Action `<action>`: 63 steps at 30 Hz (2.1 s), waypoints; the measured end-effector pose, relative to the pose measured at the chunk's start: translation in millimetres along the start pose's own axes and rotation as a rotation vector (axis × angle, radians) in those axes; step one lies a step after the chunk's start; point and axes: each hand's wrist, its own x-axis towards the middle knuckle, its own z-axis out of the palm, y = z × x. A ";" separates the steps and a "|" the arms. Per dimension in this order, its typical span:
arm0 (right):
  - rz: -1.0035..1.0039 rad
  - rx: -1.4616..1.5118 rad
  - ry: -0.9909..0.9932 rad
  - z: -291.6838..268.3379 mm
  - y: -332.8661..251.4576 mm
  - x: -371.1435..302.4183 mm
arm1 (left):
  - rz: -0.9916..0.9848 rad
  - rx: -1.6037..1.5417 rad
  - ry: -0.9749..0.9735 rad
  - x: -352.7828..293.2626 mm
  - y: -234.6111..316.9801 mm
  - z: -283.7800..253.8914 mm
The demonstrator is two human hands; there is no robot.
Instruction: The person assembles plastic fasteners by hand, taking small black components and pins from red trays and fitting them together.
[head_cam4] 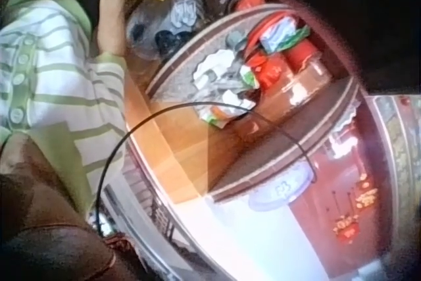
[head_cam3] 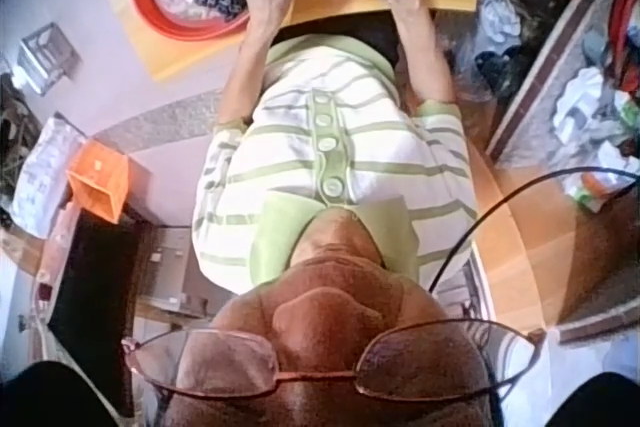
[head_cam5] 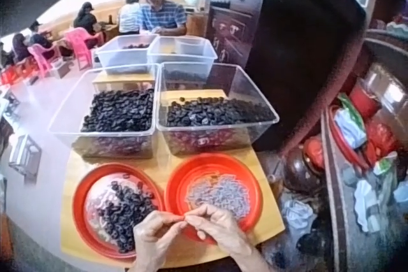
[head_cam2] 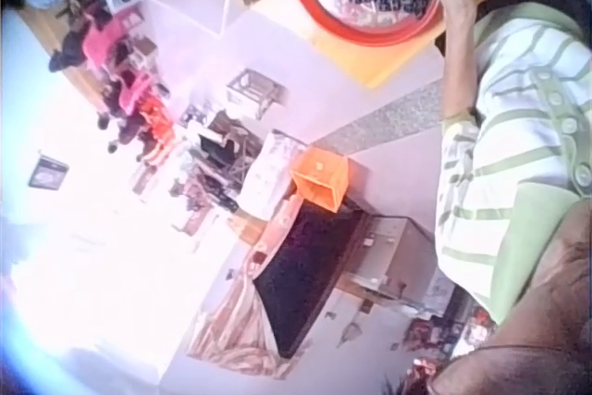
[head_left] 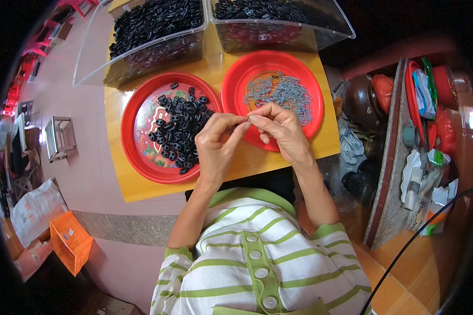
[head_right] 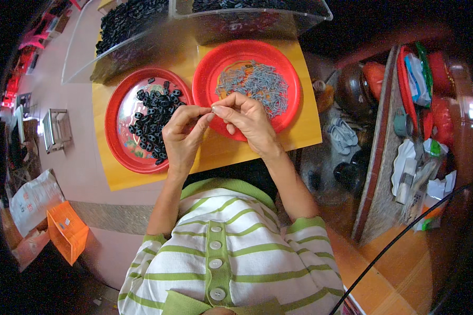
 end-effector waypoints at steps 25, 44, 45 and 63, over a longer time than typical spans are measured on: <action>-0.304 -0.674 0.313 1.7 13.2 -1.7 | -0.042 0.163 -0.048 12.3 -2.8 14.7; -0.219 -0.507 0.235 0.9 9.5 -8.9 | -0.148 0.049 -0.059 14.8 -0.4 6.6; -0.236 -0.505 0.231 0.2 9.2 -9.3 | -0.199 -0.112 -0.057 13.6 -2.2 5.3; -0.327 -0.404 0.205 40.0 12.0 -25.8 | -0.626 -0.940 -0.081 -14.5 3.7 -36.0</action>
